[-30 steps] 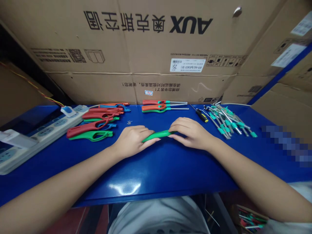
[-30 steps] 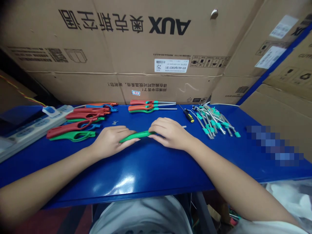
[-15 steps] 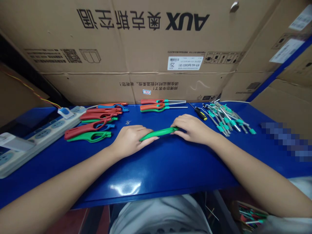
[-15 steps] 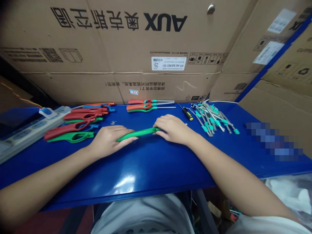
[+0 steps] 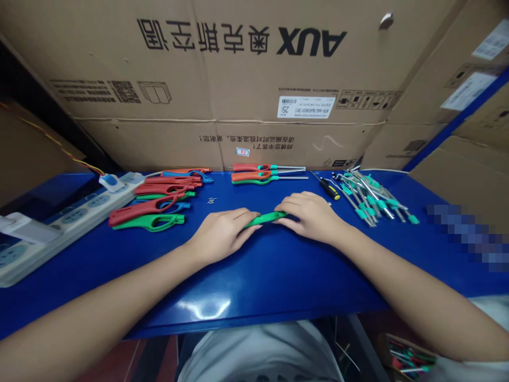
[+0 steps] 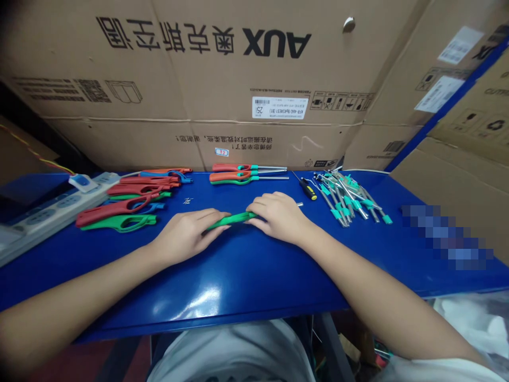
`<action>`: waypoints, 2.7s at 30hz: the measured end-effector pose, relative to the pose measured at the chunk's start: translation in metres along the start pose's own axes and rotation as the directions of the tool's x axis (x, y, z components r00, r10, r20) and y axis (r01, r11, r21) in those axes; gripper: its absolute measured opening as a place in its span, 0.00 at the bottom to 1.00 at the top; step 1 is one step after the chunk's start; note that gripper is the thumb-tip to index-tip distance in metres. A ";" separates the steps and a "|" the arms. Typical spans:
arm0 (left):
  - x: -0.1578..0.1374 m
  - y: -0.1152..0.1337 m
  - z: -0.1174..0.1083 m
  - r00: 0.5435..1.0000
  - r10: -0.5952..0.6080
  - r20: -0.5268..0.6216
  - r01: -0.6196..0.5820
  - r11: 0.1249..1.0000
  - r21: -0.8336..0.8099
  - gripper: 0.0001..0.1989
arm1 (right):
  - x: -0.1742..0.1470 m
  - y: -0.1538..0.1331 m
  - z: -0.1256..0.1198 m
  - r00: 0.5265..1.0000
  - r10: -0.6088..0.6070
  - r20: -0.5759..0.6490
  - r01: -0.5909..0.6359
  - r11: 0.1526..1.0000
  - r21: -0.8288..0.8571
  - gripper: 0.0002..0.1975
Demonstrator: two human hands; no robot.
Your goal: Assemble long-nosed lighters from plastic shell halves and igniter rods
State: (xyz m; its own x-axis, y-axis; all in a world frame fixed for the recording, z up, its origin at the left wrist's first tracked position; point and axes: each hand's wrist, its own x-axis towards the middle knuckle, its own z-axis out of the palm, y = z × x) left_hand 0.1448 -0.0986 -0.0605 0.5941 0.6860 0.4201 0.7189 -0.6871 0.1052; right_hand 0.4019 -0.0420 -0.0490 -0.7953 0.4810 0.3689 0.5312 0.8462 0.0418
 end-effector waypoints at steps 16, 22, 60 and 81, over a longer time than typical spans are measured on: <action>-0.001 0.003 -0.002 0.999 0.050 0.002 -0.050 0.999 -0.001 0.11 | -0.003 0.001 0.000 0.987 -0.157 -0.034 0.156 0.987 -0.026 0.12; -0.001 -0.001 -0.003 0.999 0.045 -0.030 -0.043 0.998 0.054 0.12 | -0.002 0.003 -0.001 0.991 -0.105 -0.081 0.109 0.993 0.049 0.11; 0.000 -0.011 -0.004 0.995 -0.079 -0.057 0.085 0.988 0.125 0.10 | -0.009 0.032 -0.014 0.985 0.165 0.057 -0.160 0.984 -0.080 0.24; -0.004 0.013 -0.005 0.973 -0.083 -0.216 0.042 0.981 -0.187 0.10 | -0.003 -0.002 -0.009 0.935 -0.292 -0.203 0.272 0.955 -0.119 0.10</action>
State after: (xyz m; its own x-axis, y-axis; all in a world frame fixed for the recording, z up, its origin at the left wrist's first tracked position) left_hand 0.1500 -0.1114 -0.0565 0.4405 0.6725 0.5947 0.6629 -0.6904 0.2897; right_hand 0.4060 -0.0476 -0.0423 -0.8391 0.1563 0.5210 0.3256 0.9116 0.2509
